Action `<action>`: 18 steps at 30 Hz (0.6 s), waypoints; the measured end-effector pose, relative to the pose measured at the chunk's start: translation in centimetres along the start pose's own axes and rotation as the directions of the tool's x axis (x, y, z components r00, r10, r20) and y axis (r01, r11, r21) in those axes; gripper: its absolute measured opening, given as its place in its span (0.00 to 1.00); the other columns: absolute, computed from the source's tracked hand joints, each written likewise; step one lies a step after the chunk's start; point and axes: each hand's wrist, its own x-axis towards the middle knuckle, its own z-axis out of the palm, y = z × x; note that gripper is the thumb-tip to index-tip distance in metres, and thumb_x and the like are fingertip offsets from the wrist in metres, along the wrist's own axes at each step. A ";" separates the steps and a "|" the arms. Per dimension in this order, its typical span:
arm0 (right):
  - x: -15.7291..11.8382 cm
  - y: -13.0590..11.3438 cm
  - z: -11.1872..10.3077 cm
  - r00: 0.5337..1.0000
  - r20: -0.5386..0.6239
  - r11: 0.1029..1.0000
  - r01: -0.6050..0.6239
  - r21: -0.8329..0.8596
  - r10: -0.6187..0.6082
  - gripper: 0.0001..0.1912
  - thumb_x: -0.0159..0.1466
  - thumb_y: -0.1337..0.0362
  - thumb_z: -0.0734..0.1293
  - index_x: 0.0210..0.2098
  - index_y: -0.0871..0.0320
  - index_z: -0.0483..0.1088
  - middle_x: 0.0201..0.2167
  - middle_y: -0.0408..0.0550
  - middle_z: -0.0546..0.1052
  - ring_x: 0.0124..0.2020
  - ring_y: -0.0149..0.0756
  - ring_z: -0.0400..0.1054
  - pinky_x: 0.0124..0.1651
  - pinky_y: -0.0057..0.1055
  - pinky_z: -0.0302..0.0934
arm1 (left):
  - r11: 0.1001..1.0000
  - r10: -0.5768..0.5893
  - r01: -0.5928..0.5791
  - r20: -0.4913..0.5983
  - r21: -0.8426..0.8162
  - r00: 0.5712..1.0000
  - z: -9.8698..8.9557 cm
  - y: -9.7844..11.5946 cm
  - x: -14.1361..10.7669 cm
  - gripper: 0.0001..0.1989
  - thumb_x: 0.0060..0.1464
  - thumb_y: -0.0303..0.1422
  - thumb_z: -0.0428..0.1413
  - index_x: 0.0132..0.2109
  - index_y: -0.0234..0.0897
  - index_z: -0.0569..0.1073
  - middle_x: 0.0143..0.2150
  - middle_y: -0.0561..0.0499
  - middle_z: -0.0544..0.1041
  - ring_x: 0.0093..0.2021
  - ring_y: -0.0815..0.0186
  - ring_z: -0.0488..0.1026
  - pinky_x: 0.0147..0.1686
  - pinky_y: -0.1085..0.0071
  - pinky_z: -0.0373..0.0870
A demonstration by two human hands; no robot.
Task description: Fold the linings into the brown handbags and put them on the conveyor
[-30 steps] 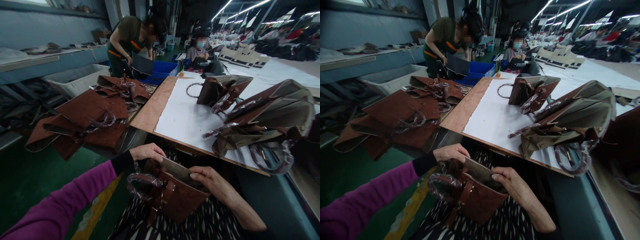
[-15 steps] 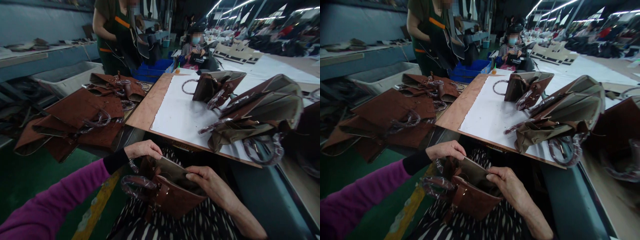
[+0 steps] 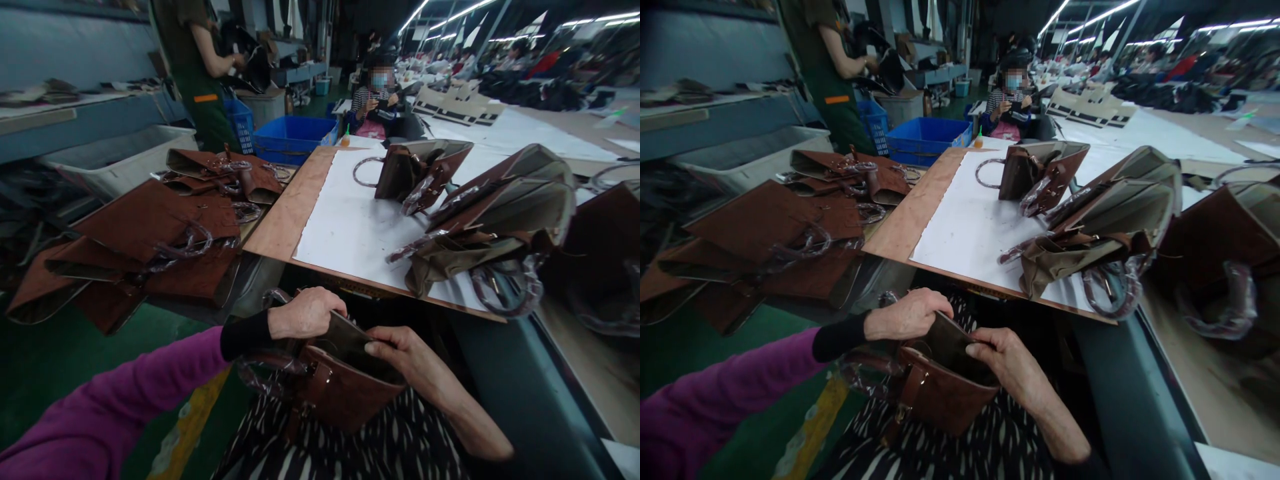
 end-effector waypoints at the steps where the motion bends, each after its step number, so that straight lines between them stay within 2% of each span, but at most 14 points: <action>1: 0.0 0.0 -0.1 1.000 0.012 0.999 -0.001 0.048 0.001 0.10 0.57 0.62 0.62 0.29 0.60 0.72 0.24 0.41 0.70 0.26 0.31 0.59 0.30 0.26 0.52 | 1.000 -0.007 0.007 -0.001 -0.015 1.000 0.0 0.0 0.0 0.21 0.39 0.22 0.46 0.39 0.39 0.75 0.38 0.51 0.77 0.38 0.64 0.70 0.39 0.72 0.62; 3: -0.1 -0.1 -0.2 0.999 0.032 0.992 -0.003 0.124 -0.001 0.09 0.55 0.62 0.64 0.30 0.61 0.72 0.24 0.42 0.70 0.27 0.31 0.60 0.30 0.26 0.52 | 0.999 -0.014 0.015 0.006 -0.045 1.000 -0.2 0.0 0.0 0.20 0.40 0.23 0.45 0.39 0.39 0.75 0.37 0.52 0.77 0.38 0.65 0.70 0.39 0.73 0.62; 6: -0.1 -0.3 -0.2 0.999 0.039 0.990 0.014 0.141 -0.019 0.09 0.55 0.60 0.65 0.29 0.61 0.72 0.25 0.42 0.70 0.28 0.32 0.60 0.31 0.26 0.53 | 0.997 -0.034 0.035 0.012 -0.072 0.999 -0.6 0.1 -0.1 0.16 0.46 0.27 0.47 0.39 0.39 0.76 0.37 0.52 0.77 0.37 0.65 0.70 0.38 0.73 0.61; 10: 0.3 0.1 0.0 0.999 -0.034 0.994 0.006 0.113 -0.002 0.20 0.59 0.51 0.59 0.21 0.60 0.62 0.18 0.40 0.60 0.21 0.27 0.51 0.24 0.25 0.46 | 0.992 -0.101 0.100 -0.003 -0.080 0.995 -0.6 0.6 0.0 0.14 0.53 0.37 0.47 0.36 0.38 0.77 0.34 0.51 0.77 0.35 0.65 0.71 0.32 0.75 0.60; 13: 0.4 0.4 0.3 0.996 -0.065 0.990 -0.046 0.131 0.055 0.23 0.59 0.47 0.58 0.19 0.59 0.56 0.16 0.37 0.54 0.19 0.25 0.45 0.21 0.25 0.40 | 0.990 -0.116 0.116 0.003 -0.078 0.993 -0.6 1.0 0.1 0.14 0.53 0.37 0.47 0.35 0.39 0.77 0.33 0.52 0.77 0.34 0.65 0.71 0.32 0.75 0.59; 18: 0.1 -0.6 0.4 0.988 -0.036 0.974 -0.138 0.180 0.147 0.24 0.57 0.45 0.59 0.19 0.58 0.56 0.15 0.37 0.53 0.18 0.24 0.43 0.20 0.25 0.38 | 0.992 -0.111 0.111 0.012 -0.059 0.994 -0.4 1.3 -0.1 0.13 0.52 0.36 0.48 0.32 0.38 0.76 0.29 0.53 0.76 0.30 0.67 0.70 0.29 0.75 0.57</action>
